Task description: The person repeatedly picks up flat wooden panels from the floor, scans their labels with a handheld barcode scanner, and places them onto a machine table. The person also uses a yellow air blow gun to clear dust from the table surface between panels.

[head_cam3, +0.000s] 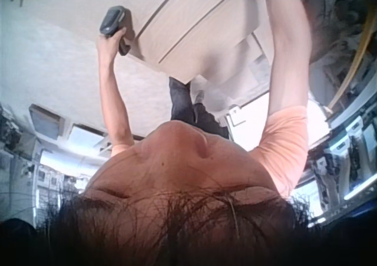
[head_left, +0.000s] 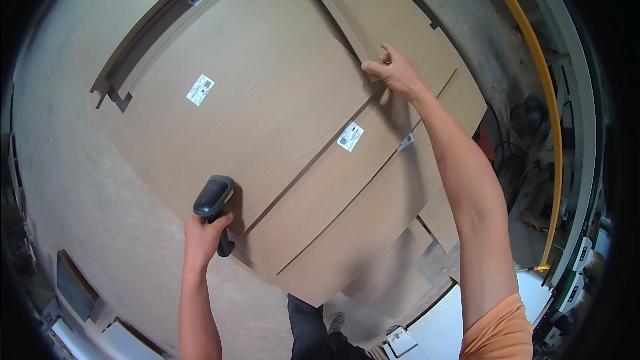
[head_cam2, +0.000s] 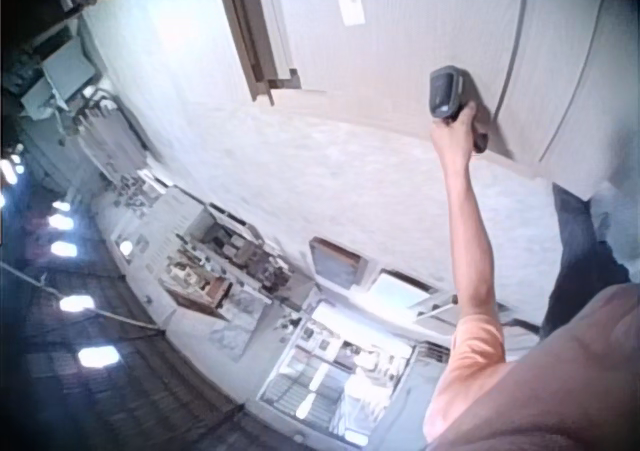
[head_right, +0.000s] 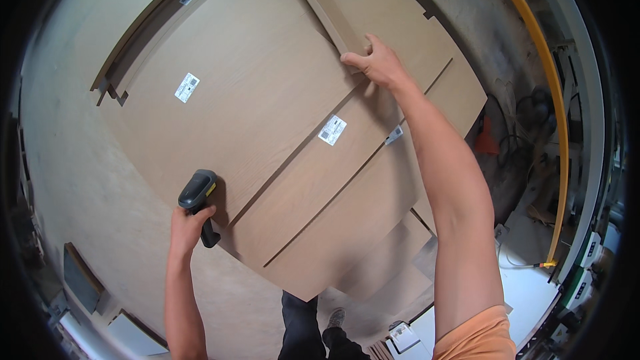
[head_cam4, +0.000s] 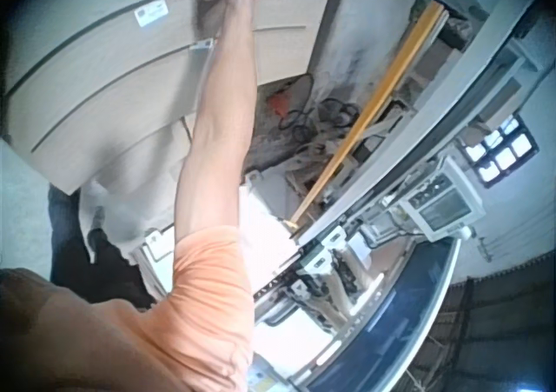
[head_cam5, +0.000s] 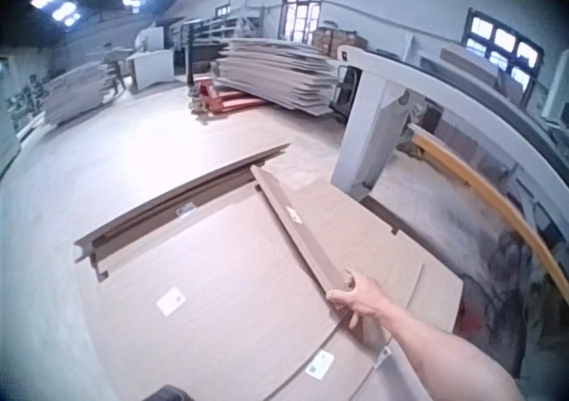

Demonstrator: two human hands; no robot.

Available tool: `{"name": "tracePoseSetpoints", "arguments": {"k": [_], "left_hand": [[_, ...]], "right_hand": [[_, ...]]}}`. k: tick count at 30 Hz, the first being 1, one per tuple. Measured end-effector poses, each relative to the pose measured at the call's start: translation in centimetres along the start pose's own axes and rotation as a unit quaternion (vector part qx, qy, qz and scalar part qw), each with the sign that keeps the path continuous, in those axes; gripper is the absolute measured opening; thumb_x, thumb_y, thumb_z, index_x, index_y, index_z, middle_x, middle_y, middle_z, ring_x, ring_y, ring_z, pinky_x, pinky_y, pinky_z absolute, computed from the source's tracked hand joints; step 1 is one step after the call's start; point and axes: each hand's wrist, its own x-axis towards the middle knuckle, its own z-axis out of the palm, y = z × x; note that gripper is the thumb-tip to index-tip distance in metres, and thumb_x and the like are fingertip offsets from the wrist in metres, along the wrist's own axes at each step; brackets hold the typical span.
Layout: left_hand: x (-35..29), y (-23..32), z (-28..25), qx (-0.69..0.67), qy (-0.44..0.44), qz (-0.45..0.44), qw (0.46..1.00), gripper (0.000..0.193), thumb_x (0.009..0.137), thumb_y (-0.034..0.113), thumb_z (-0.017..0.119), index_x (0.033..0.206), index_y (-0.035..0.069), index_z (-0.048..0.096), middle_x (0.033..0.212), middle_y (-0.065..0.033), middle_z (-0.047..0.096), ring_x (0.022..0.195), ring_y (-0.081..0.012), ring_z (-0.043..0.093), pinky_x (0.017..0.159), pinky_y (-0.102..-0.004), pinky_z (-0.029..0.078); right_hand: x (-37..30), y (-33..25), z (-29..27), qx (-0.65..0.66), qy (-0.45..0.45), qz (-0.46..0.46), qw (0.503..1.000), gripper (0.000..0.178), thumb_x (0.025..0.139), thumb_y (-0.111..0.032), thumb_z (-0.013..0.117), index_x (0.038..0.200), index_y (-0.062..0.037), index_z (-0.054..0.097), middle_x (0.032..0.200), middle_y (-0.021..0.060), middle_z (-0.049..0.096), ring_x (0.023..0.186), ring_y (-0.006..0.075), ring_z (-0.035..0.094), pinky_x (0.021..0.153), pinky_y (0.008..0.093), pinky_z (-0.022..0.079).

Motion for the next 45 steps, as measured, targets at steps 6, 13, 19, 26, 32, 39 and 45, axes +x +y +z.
{"name": "tracePoseSetpoints", "arguments": {"k": [6, 13, 19, 26, 32, 39, 45], "left_hand": [[0.7, 0.3, 0.8, 0.014, 0.013, 0.036, 0.999, 0.024, 0.076, 0.014, 0.075, 0.091, -0.004, 0.069, 0.077, -0.0033, 0.066, 0.073, -0.0111, 0.058, 0.067, -0.0303, 0.047], [1.7, -0.5, -0.8, 0.135, 0.019, 0.001, 0.991, 0.027, 0.069, 0.022, 0.076, 0.080, -0.002, 0.069, 0.067, -0.0086, 0.065, 0.064, -0.0163, 0.061, 0.064, -0.0347, 0.048], [3.5, -3.2, -3.2, 0.263, -0.044, 0.044, 0.963, 0.027, 0.067, 0.020, 0.079, 0.074, -0.003, 0.067, 0.064, -0.0145, 0.065, 0.061, -0.0216, 0.066, 0.061, -0.0380, 0.051], [-10.1, -8.6, 5.7, 0.329, -0.065, 0.068, 0.940, 0.044, 0.071, 0.035, 0.077, 0.080, -0.008, 0.068, 0.076, -0.0263, 0.067, 0.076, -0.0418, 0.068, 0.069, -0.0466, 0.053], [-27.8, 1.0, 11.6, 0.305, -0.159, 0.256, 0.903, 0.030, 0.074, 0.022, 0.072, 0.087, -0.004, 0.064, 0.074, -0.0229, 0.066, 0.073, -0.0421, 0.066, 0.068, -0.0456, 0.053], [-60.4, 9.1, 22.3, 0.287, -0.255, 0.479, 0.790, 0.034, 0.072, 0.013, 0.071, 0.101, 0.000, 0.061, 0.078, -0.0205, 0.066, 0.074, -0.0410, 0.065, 0.069, -0.0432, 0.053], [-79.5, 12.6, 28.7, 0.281, -0.320, 0.475, 0.771, 0.025, 0.071, 0.014, 0.074, 0.084, -0.003, 0.062, 0.071, -0.0202, 0.064, 0.064, -0.0374, 0.062, 0.062, -0.0375, 0.051]], "right_hand": [[-3.6, -1.4, 2.4, -0.056, 0.038, -0.027, 0.997, 0.096, 0.063, -0.047, 0.078, 0.137, 0.0074, 0.049, 0.131, 0.0280, 0.057, 0.123, 0.0365, 0.056, 0.104, 0.0385, 0.045], [-10.8, -0.9, 3.7, -0.054, 0.036, 0.030, 0.997, 0.090, 0.066, -0.040, 0.075, 0.137, 0.0081, 0.045, 0.133, 0.0232, 0.053, 0.127, 0.0372, 0.049, 0.107, 0.0408, 0.041], [-15.3, -0.2, 4.9, -0.136, -0.039, 0.140, 0.980, 0.101, 0.064, -0.029, 0.081, 0.143, 0.0091, 0.030, 0.140, 0.0274, 0.040, 0.132, 0.0397, 0.041, 0.110, 0.0419, 0.038], [-35.1, 10.3, 1.0, -0.128, 0.082, 0.147, 0.977, 0.088, 0.061, -0.022, 0.082, 0.132, 0.0048, 0.037, 0.124, 0.0247, 0.047, 0.121, 0.0397, 0.046, 0.107, 0.0461, 0.038], [-57.2, 17.2, -13.2, -0.181, 0.119, 0.064, 0.974, 0.085, 0.056, -0.016, 0.076, 0.131, 0.0032, 0.042, 0.118, 0.0218, 0.049, 0.114, 0.0388, 0.048, 0.099, 0.0461, 0.039], [-90.0, 22.4, -30.1, -0.182, 0.177, 0.016, 0.967, 0.085, 0.057, -0.014, 0.076, 0.133, 0.0015, 0.040, 0.120, 0.0201, 0.047, 0.113, 0.0382, 0.046, 0.099, 0.0463, 0.037], [-108.7, 25.1, -37.3, -0.174, 0.253, 0.057, 0.950, 0.085, 0.057, -0.012, 0.075, 0.133, 0.0005, 0.039, 0.118, 0.0194, 0.047, 0.110, 0.0374, 0.047, 0.096, 0.0456, 0.038]]}}
